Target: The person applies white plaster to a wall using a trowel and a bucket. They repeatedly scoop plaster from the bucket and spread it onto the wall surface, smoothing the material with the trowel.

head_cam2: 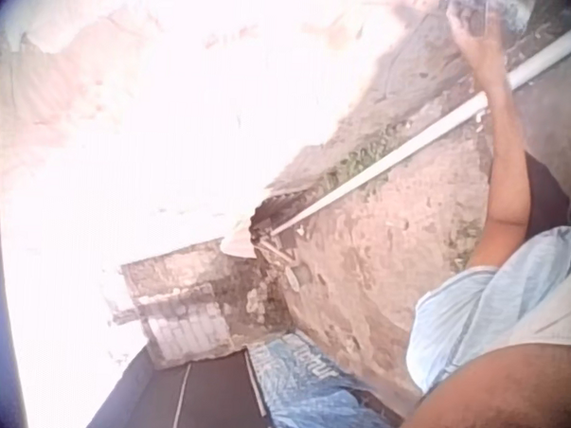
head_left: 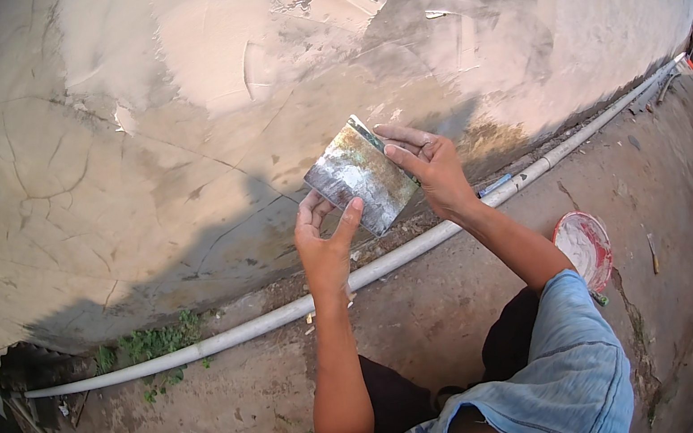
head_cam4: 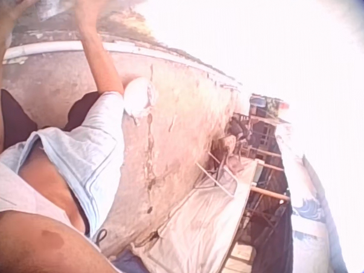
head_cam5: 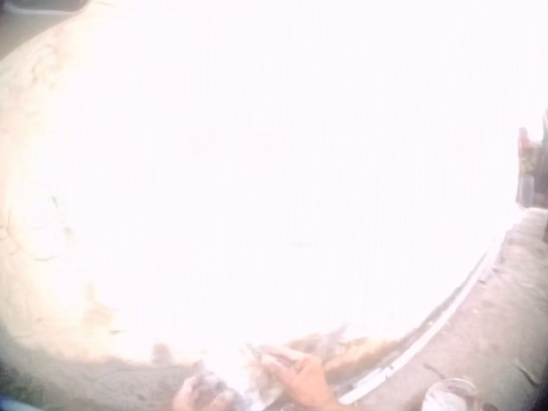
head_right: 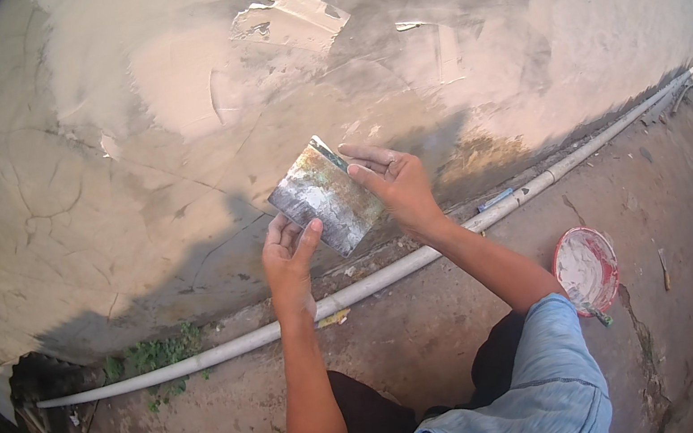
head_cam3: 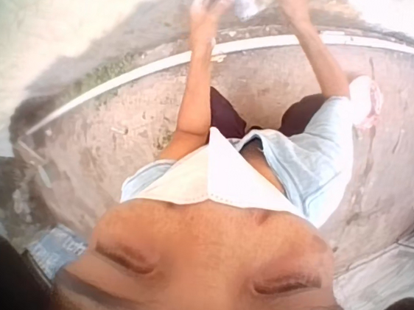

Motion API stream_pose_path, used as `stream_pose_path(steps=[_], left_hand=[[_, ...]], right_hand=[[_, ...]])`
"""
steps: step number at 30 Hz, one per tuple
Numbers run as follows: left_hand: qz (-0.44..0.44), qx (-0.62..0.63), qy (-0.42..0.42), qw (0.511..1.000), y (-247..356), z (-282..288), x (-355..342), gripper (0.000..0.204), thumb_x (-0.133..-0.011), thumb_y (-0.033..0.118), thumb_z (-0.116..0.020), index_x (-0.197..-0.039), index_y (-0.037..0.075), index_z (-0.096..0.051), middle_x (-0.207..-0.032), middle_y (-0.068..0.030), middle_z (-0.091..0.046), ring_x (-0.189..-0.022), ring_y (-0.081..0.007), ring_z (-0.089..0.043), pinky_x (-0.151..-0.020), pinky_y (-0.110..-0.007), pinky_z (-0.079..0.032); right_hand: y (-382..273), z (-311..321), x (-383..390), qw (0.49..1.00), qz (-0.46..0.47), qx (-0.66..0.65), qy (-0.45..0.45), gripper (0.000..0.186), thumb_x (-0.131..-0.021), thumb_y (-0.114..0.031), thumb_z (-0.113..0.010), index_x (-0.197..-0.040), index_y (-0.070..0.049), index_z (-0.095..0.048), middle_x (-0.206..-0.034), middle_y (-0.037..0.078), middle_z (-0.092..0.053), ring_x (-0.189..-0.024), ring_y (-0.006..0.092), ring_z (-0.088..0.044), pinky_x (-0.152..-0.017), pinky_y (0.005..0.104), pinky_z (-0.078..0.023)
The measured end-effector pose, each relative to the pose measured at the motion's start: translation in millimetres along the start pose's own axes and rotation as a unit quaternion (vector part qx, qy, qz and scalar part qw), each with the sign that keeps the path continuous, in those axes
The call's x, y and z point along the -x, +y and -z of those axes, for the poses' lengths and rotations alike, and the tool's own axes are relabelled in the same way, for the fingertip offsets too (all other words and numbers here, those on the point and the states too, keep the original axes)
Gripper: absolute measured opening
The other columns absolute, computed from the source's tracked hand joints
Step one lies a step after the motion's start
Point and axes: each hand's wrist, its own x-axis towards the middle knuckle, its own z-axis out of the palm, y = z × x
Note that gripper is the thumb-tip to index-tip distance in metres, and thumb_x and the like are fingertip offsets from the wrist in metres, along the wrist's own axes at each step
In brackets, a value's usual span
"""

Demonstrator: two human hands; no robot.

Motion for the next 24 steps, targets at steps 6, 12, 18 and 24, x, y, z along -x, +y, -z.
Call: stream_pose_path(steps=[6, 12, 18, 24], left_hand=[[-0.015, 0.024, -0.009, 1.000, 1, -4, 4, 0.027, -0.085, 0.013, -0.077, -0.103, -0.005, -0.069, -0.100, -0.0116, -0.070, -0.093, -0.0160, -0.062, -0.095, -0.034, -0.045], [-0.150, -0.248, 0.041, 0.956, -14, 5, 7, 0.022, -0.081, 0.017, -0.077, -0.085, -0.004, -0.072, -0.087, -0.0102, -0.071, -0.081, -0.0228, -0.064, -0.113, -0.047, -0.029], [-0.251, -0.354, 0.084, 0.897, -10, 0, 14, 0.018, -0.080, 0.015, -0.075, -0.081, -0.003, -0.071, -0.078, -0.0096, -0.068, -0.078, -0.0245, -0.062, -0.116, -0.049, -0.023], [-0.241, -0.395, 0.096, 0.881, -2, 6, 17, 0.016, -0.075, 0.014, -0.072, -0.080, -0.002, -0.071, -0.078, -0.0074, -0.068, -0.080, -0.0233, -0.062, -0.116, -0.050, -0.021]], right_hand=[[7, -2, 4, 0.999, 0.019, 0.040, 0.001, 0.028, -0.094, -0.004, -0.064, -0.119, 0.007, -0.065, -0.109, 0.011, -0.070, -0.096, 0.0109, -0.064, -0.085, 0.0248, -0.051], [14, -11, 10, 0.956, 0.174, 0.238, -0.003, 0.026, -0.095, -0.001, -0.059, -0.119, 0.001, -0.068, -0.108, 0.009, -0.071, -0.098, 0.0125, -0.063, -0.087, 0.0261, -0.049], [14, -20, 10, 0.956, 0.195, 0.219, -0.012, 0.029, -0.094, -0.001, -0.058, -0.121, -0.002, -0.068, -0.118, 0.013, -0.069, -0.111, 0.0173, -0.063, -0.096, 0.0300, -0.047], [3, -26, 10, 0.971, 0.169, 0.143, -0.089, 0.035, -0.095, -0.004, -0.056, -0.130, -0.004, -0.062, -0.138, 0.013, -0.057, -0.128, 0.0225, -0.052, -0.109, 0.0389, -0.037]])
